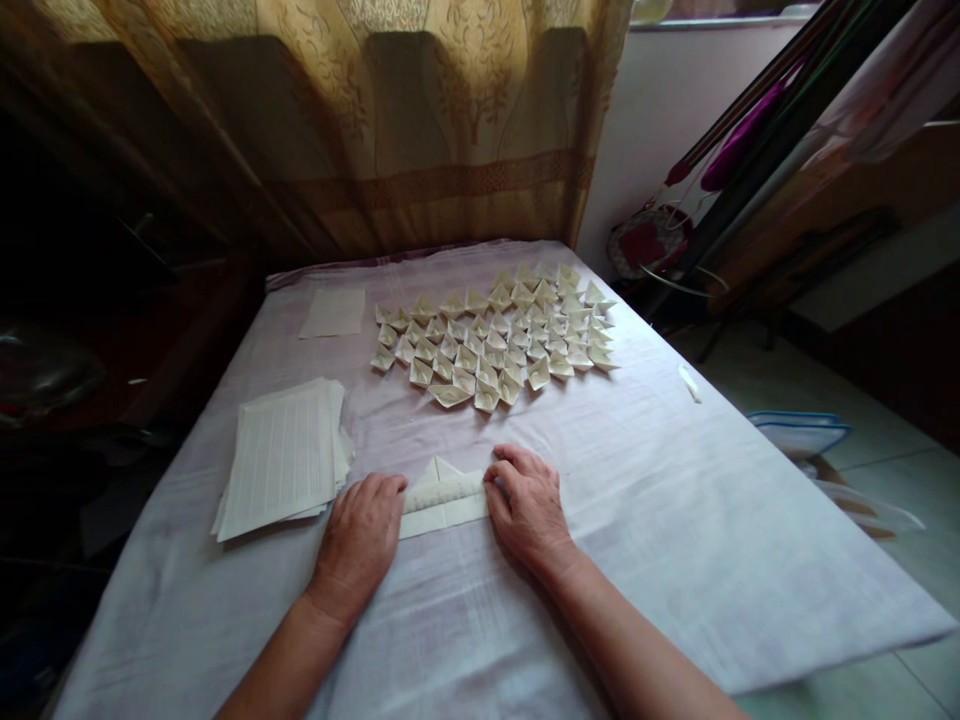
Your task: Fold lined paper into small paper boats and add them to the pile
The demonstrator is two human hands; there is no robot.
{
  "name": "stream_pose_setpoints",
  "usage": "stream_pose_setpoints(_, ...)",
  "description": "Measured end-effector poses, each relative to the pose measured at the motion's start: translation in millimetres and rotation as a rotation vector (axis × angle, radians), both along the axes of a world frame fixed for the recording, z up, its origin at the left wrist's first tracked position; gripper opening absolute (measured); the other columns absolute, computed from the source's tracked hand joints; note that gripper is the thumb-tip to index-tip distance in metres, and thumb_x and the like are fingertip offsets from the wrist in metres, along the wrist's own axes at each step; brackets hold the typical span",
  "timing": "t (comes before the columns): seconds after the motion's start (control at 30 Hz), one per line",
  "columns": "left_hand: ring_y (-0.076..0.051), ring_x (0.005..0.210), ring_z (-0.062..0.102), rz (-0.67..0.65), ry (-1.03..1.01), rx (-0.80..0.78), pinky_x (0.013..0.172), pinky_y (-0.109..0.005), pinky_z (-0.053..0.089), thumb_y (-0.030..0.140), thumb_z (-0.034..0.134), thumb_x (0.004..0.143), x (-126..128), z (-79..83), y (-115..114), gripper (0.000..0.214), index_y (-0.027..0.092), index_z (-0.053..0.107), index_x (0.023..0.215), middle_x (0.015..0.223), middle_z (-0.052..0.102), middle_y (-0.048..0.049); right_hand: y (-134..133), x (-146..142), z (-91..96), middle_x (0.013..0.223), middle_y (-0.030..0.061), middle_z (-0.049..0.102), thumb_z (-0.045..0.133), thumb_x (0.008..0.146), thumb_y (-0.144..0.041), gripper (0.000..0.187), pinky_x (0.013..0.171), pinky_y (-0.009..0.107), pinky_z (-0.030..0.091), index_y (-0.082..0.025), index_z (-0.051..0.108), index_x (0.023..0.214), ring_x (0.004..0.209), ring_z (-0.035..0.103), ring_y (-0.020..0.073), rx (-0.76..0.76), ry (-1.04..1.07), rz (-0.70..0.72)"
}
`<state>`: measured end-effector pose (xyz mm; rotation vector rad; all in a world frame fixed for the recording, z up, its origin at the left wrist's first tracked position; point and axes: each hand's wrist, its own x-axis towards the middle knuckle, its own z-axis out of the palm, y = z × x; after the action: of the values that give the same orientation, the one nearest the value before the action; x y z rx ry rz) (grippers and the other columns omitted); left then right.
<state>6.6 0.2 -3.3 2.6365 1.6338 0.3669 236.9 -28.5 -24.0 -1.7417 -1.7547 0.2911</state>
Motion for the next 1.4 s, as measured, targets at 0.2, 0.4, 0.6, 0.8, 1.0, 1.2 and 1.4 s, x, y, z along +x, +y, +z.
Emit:
stream_pose_setpoints(0.2,-0.024,0.091,0.062,-0.023,-0.074,-0.034,0.082,-0.038,0.048,0.029,0.061,0.089,6.2,7.7,-2.8,0.013,0.022,0.061,0.100,0.097,0.066,-0.0042,-0.9,2.6,-2.0,0.117,0.0092,0.067,0.053,0.081,-0.013,0.028,0.097,0.042,0.036,-0.021,0.062,0.107,0.113,0.057,0.0241,0.059,0.077,0.001)
stream_pose_setpoints(0.4,-0.022,0.094,0.065,-0.137,-0.154,-0.013,0.085,-0.036,0.047,0.021,0.058,0.089,6.4,10.7,-6.2,0.003,0.023,0.059,0.087,0.098,0.071,-0.0036,-3.1,3.8,0.1,0.118,0.0081,0.067,0.060,0.080,-0.019,0.032,0.097,0.041,0.037,-0.022,0.063,0.112,0.114,0.057,0.0248,0.058,0.122,0.048)
stream_pose_setpoints(0.6,-0.020,0.100,0.066,-0.238,-0.163,-0.016,0.091,-0.037,0.047,0.014,0.056,0.088,6.2,12.8,-9.5,0.009,0.022,0.060,0.085,0.106,0.074,-0.0042,-3.8,4.0,2.2,0.116,0.0065,0.067,0.063,0.077,-0.018,0.025,0.097,0.042,0.038,-0.024,0.067,0.101,0.111,0.059,0.0241,0.075,0.131,0.099)
stream_pose_setpoints(0.8,-0.023,0.104,0.066,-0.266,-0.144,-0.068,0.093,-0.040,0.047,0.030,0.060,0.089,6.9,18.5,-11.6,0.011,0.023,0.064,0.083,0.110,0.073,-0.0064,-6.5,3.9,6.5,0.114,0.0063,0.068,0.065,0.076,-0.019,0.010,0.096,0.042,0.038,-0.024,0.068,0.084,0.112,0.058,0.0250,0.103,0.099,0.152)
stream_pose_setpoints(1.0,-0.021,0.100,0.067,-0.256,-0.125,-0.108,0.091,-0.039,0.046,0.031,0.056,0.093,7.8,19.8,-5.0,0.015,0.023,0.065,0.084,0.105,0.074,-0.0043,-7.0,3.9,7.0,0.108,0.0046,0.070,0.067,0.081,-0.026,0.010,0.095,0.041,0.037,-0.023,0.067,0.072,0.109,0.059,0.0241,0.094,0.095,0.179)
stream_pose_setpoints(1.2,-0.022,0.096,0.066,-0.171,-0.062,-0.046,0.087,-0.036,0.047,0.022,0.061,0.089,11.3,11.0,-0.7,0.012,0.022,0.061,0.101,0.103,0.072,-0.0058,-4.8,1.9,5.8,0.105,0.0059,0.070,0.062,0.078,-0.017,0.012,0.092,0.037,0.039,-0.022,0.063,0.089,0.104,0.060,0.0228,0.098,0.047,0.163)
stream_pose_setpoints(1.4,-0.024,0.091,0.067,-0.165,-0.012,0.061,0.083,-0.037,0.049,0.025,0.059,0.091,10.7,4.9,1.6,0.018,0.021,0.059,0.108,0.100,0.072,-0.0076,-3.5,-4.3,9.3,0.094,0.0049,0.069,0.058,0.081,-0.016,0.023,0.084,0.036,0.037,-0.021,0.062,0.104,0.093,0.059,0.0235,0.043,-0.049,0.183)
